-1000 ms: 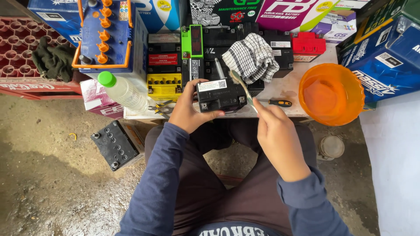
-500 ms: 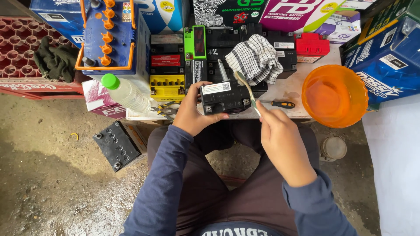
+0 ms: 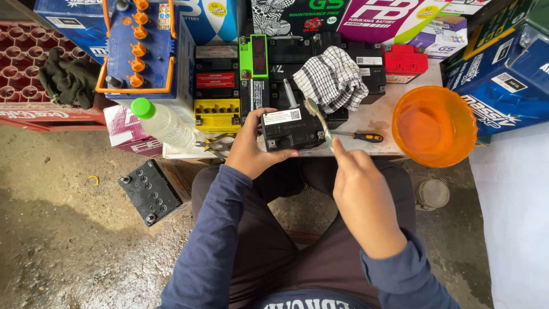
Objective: Repairing or maintaining a small lead-acid battery using a screwdriver
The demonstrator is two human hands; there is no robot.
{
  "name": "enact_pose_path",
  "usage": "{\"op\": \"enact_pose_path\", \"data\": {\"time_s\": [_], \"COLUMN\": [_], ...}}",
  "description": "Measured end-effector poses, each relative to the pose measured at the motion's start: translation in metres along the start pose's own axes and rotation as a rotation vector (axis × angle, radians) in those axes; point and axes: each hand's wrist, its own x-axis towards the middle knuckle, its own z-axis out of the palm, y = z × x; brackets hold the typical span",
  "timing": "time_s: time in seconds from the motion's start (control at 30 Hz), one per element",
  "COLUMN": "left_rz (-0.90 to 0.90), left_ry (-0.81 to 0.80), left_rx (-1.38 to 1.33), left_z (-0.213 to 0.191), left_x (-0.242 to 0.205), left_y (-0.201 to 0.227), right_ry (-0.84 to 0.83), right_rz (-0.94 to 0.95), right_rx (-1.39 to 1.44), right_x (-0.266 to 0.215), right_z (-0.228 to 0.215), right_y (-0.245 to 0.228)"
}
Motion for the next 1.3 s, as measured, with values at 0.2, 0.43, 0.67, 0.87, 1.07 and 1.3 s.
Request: {"op": "enact_pose_path", "data": {"time_s": [0.2,0.43,0.67,0.87,1.07,1.3], "left_rz": [0.029,-0.045,-0.033,-0.035,-0.027,-0.037], "left_ry": [0.0,0.049,0.048,0.042,0.049,0.055], "left_rx": [-0.011,-0.028,-0.029,-0.018,-0.015,-0.012], "left_z": [0.001,0.006,0.005,0.005,0.005,0.006], "left_x": [0.0,0.0,-0.001,0.0,0.001,0.001], "left_y": [-0.008,-0.009,-0.01,-0.013,-0.015,-0.014], "right_ry": [-0.105,0.005,-0.076,0.004,-0.011,-0.014], "right_rz": [0.011,0.004,0.006,0.012,-0.035,-0.033], "right_rx": [0.097,-0.016,-0.035,-0.071,-0.134,-0.114], "right_x": [-0.021,0.0,-0.018,0.002,-0.01,0.002], "right_z": [-0.007,0.0,-0.01,-0.007,-0.005,-0.009], "right_y": [-0.018,-0.009,-0.014,0.009,-0.02,0.013]}}
